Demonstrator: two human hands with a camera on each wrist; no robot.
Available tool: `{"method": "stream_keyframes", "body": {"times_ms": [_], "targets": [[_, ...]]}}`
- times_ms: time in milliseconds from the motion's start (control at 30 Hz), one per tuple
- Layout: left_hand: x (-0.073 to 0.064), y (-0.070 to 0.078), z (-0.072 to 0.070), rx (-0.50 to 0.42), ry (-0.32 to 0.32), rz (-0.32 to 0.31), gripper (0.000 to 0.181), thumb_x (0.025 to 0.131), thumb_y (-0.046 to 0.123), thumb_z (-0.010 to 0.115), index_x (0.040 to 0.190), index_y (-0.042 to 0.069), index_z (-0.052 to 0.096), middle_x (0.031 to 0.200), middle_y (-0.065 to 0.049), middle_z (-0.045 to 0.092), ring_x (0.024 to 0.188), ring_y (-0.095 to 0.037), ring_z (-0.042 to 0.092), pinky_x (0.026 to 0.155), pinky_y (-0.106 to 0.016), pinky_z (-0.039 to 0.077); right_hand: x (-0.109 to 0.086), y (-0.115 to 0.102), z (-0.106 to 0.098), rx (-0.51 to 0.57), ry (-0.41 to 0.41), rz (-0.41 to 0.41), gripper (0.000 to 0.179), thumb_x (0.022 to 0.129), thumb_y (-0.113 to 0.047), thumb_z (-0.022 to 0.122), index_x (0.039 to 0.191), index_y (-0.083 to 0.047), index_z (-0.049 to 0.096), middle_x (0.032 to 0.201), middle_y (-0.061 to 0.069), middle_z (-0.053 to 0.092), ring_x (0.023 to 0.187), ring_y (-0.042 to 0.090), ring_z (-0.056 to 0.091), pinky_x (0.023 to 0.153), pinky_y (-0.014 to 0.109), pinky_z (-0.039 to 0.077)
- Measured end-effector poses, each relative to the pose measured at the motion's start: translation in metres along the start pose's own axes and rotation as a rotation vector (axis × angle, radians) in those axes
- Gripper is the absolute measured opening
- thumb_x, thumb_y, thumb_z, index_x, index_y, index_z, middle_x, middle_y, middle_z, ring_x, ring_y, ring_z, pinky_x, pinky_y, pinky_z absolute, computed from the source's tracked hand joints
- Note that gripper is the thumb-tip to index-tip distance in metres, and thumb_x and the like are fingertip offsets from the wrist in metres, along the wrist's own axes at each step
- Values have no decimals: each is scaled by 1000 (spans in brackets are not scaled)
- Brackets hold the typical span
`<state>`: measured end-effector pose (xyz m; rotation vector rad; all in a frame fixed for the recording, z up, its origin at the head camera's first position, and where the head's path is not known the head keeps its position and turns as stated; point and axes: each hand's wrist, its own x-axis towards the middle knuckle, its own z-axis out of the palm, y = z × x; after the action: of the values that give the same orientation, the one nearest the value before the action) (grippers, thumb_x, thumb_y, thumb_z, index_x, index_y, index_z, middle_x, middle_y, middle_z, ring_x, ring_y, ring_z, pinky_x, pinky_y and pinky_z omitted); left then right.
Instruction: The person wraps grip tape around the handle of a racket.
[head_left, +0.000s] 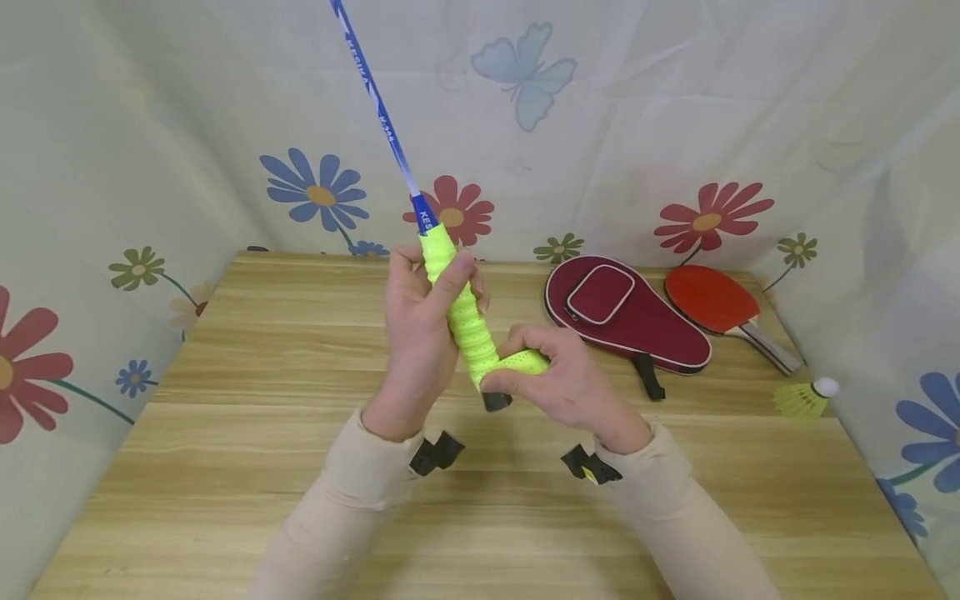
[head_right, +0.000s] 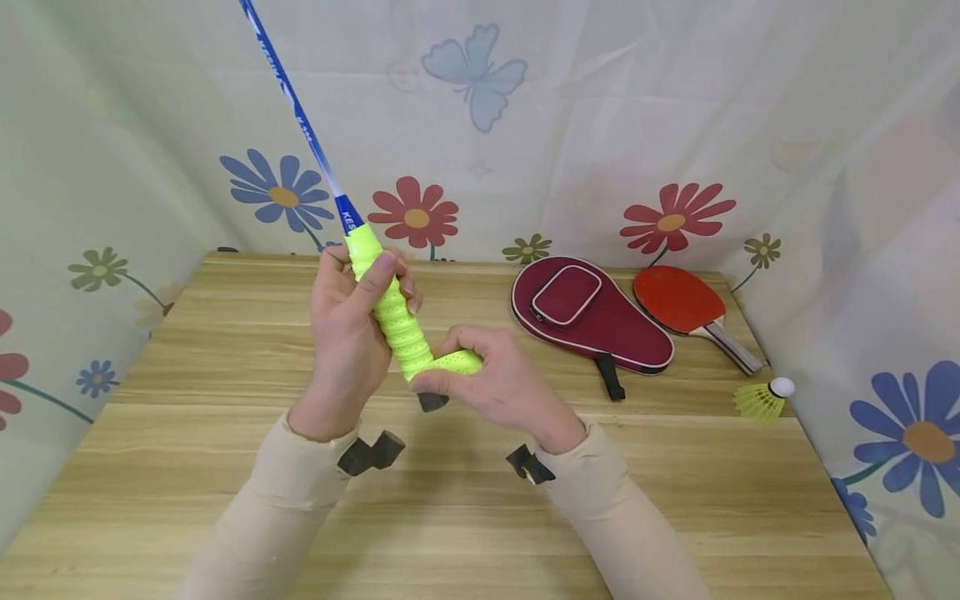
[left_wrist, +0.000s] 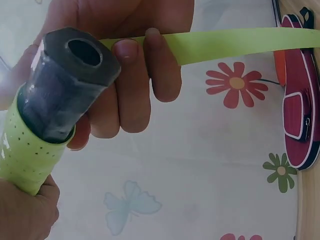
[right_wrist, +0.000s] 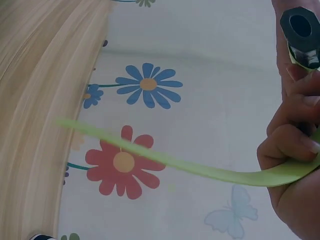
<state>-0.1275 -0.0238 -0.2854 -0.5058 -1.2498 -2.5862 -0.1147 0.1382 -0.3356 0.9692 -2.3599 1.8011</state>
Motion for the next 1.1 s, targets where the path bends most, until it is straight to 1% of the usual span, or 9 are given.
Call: {"method": "stream_keyframes", "body": {"times_ms": [133, 200, 367, 500, 567, 633, 733, 900, 1100], "targets": [[-1, 2, 0, -34, -16, -16, 18, 97, 0, 53, 102, 10, 39, 84, -6, 56, 64, -17, 51, 55, -22, 44, -1, 3, -3, 60, -67, -59, 10, 83, -8, 77, 84, -10, 67, 70, 2, 52, 59, 17, 46, 50, 26, 39], [-1, 3, 1, -57, -31, -31, 16, 98, 1, 52, 102, 10, 39, 84, -6, 56, 64, -17, 50, 55, -22, 44, -1, 4, -5, 104, -92, -82, 7, 86, -11, 75, 86, -9, 68, 69, 2, 50, 58, 16, 45, 49, 25, 37], [-2, 6, 2, -114, -65, -30, 12, 99, 3, 48, 100, 10, 39, 82, -6, 56, 61, -17, 48, 54, -23, 42, 3, 7, -9, 149, -120, -142, 14, 88, -21, 74, 87, -7, 69, 68, 2, 50, 57, 16, 43, 47, 25, 35], [-4, 7, 2, -131, -89, -24, 7, 100, 5, 46, 102, 10, 41, 81, -6, 55, 59, -16, 48, 53, -22, 42, 5, 8, -10, 154, -141, -161, 4, 86, -8, 73, 86, -8, 69, 69, 2, 53, 57, 16, 44, 48, 26, 36], [-4, 7, 2, -149, -106, -28, 6, 100, 5, 45, 103, 9, 42, 81, -6, 55, 59, -16, 49, 52, -22, 42, 5, 9, -11, 164, -156, -162, 8, 85, -1, 72, 86, -8, 68, 71, 2, 55, 59, 17, 46, 49, 27, 37], [-4, 7, 2, -171, -124, -29, 5, 100, 6, 45, 104, 8, 43, 81, -6, 55, 58, -15, 49, 51, -22, 42, 6, 9, -11, 172, -173, -163, 8, 84, 0, 72, 86, -7, 68, 72, 3, 57, 60, 17, 47, 50, 27, 38], [-4, 7, 2, -205, -151, -23, 3, 100, 7, 43, 103, 7, 43, 79, -6, 55, 56, -15, 49, 50, -22, 41, 7, 10, -11, 182, -194, -183, 5, 86, -6, 72, 86, -6, 67, 74, 4, 59, 61, 17, 49, 52, 28, 40], [-5, 7, 2, -222, -186, -6, 5, 99, 8, 42, 103, 8, 45, 78, -5, 56, 56, -14, 48, 49, -22, 40, 9, 13, -12, 208, -229, -219, 18, 91, -24, 71, 87, -6, 67, 77, 5, 62, 66, 18, 54, 56, 28, 46], [-5, 7, 3, -236, -217, -6, 5, 99, 10, 44, 103, 8, 45, 77, -4, 55, 55, -14, 48, 47, -22, 39, 9, 14, -14, 208, -252, -230, 20, 91, -27, 71, 87, -7, 66, 78, 3, 62, 69, 19, 55, 61, 30, 47]]}}
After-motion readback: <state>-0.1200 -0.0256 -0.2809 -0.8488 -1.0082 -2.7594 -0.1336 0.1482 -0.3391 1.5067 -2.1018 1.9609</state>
